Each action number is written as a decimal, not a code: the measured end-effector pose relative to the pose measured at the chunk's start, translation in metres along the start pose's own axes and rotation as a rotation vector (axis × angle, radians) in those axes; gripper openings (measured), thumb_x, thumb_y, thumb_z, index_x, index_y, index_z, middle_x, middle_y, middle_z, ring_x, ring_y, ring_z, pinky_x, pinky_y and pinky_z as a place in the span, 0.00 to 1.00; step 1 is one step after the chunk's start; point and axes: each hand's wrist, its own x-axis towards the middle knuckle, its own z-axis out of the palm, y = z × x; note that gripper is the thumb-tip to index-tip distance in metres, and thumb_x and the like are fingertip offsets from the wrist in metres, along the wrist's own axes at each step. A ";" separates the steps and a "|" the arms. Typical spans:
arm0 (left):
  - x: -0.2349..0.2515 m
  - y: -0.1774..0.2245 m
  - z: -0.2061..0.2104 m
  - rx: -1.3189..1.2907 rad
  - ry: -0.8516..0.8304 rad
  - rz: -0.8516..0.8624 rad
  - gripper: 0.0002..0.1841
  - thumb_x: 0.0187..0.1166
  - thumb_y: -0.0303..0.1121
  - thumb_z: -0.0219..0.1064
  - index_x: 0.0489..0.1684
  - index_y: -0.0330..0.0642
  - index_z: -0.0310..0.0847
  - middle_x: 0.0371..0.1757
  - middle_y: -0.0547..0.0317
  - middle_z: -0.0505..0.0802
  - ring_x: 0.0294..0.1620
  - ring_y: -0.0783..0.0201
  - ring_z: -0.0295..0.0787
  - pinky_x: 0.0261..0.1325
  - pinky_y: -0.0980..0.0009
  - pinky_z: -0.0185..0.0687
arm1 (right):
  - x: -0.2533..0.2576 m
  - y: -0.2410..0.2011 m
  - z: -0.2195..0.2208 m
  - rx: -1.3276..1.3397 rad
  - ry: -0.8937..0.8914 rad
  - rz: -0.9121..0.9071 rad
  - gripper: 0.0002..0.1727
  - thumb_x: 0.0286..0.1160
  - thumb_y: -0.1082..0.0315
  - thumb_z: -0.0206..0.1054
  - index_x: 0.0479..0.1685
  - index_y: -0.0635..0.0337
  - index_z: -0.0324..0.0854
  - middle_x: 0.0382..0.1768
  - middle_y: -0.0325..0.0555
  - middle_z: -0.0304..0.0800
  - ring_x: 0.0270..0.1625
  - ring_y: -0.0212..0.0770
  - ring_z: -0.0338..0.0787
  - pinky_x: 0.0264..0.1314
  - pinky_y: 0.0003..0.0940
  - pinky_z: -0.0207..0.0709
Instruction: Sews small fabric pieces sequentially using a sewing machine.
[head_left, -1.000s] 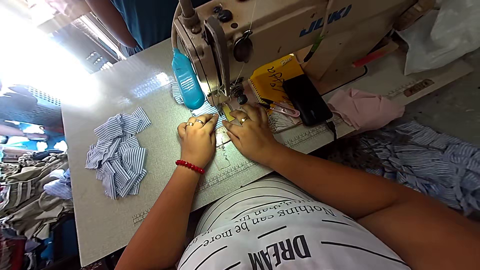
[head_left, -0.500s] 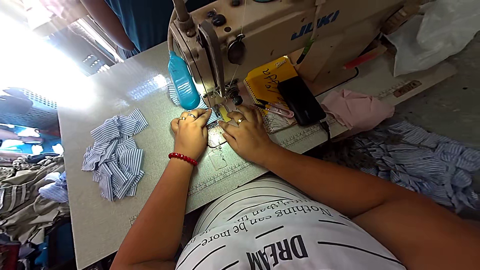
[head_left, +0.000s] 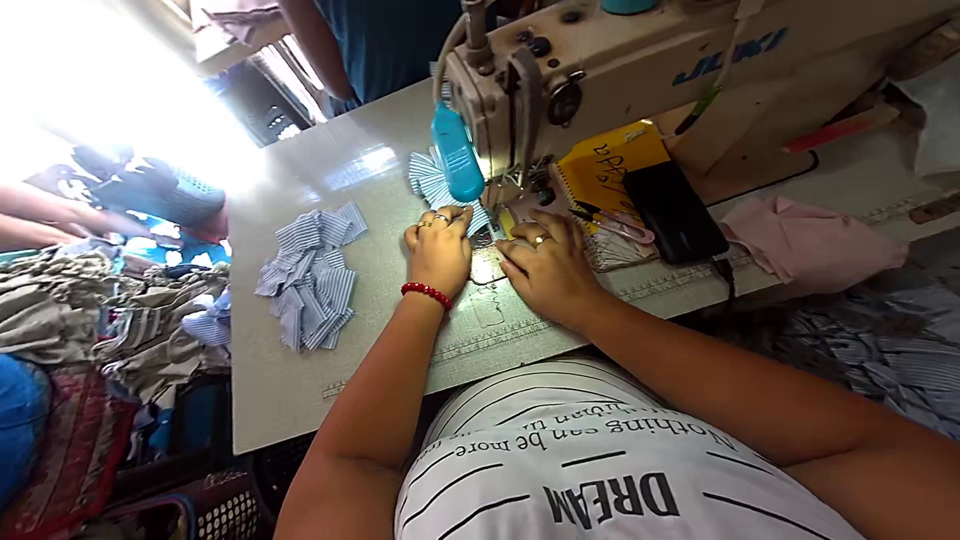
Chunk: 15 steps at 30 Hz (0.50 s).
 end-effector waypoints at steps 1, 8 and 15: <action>-0.001 -0.003 -0.001 -0.032 -0.007 0.011 0.22 0.88 0.35 0.51 0.75 0.54 0.84 0.76 0.59 0.86 0.79 0.49 0.76 0.74 0.37 0.64 | -0.001 0.001 -0.001 0.007 0.005 -0.002 0.21 0.86 0.53 0.56 0.65 0.48 0.90 0.70 0.53 0.86 0.84 0.65 0.69 0.85 0.70 0.55; -0.019 -0.092 -0.073 0.069 0.215 -0.247 0.17 0.83 0.24 0.59 0.65 0.31 0.84 0.70 0.32 0.85 0.76 0.33 0.77 0.80 0.40 0.67 | -0.001 0.002 0.002 0.047 0.059 -0.046 0.20 0.84 0.56 0.58 0.59 0.53 0.92 0.64 0.54 0.89 0.81 0.65 0.73 0.82 0.67 0.61; -0.028 -0.138 -0.088 0.267 -0.038 -0.624 0.17 0.87 0.31 0.57 0.65 0.36 0.86 0.68 0.28 0.86 0.73 0.28 0.79 0.68 0.30 0.74 | -0.002 0.003 0.003 0.070 0.093 -0.059 0.19 0.82 0.57 0.58 0.56 0.53 0.92 0.62 0.53 0.90 0.79 0.64 0.75 0.81 0.65 0.63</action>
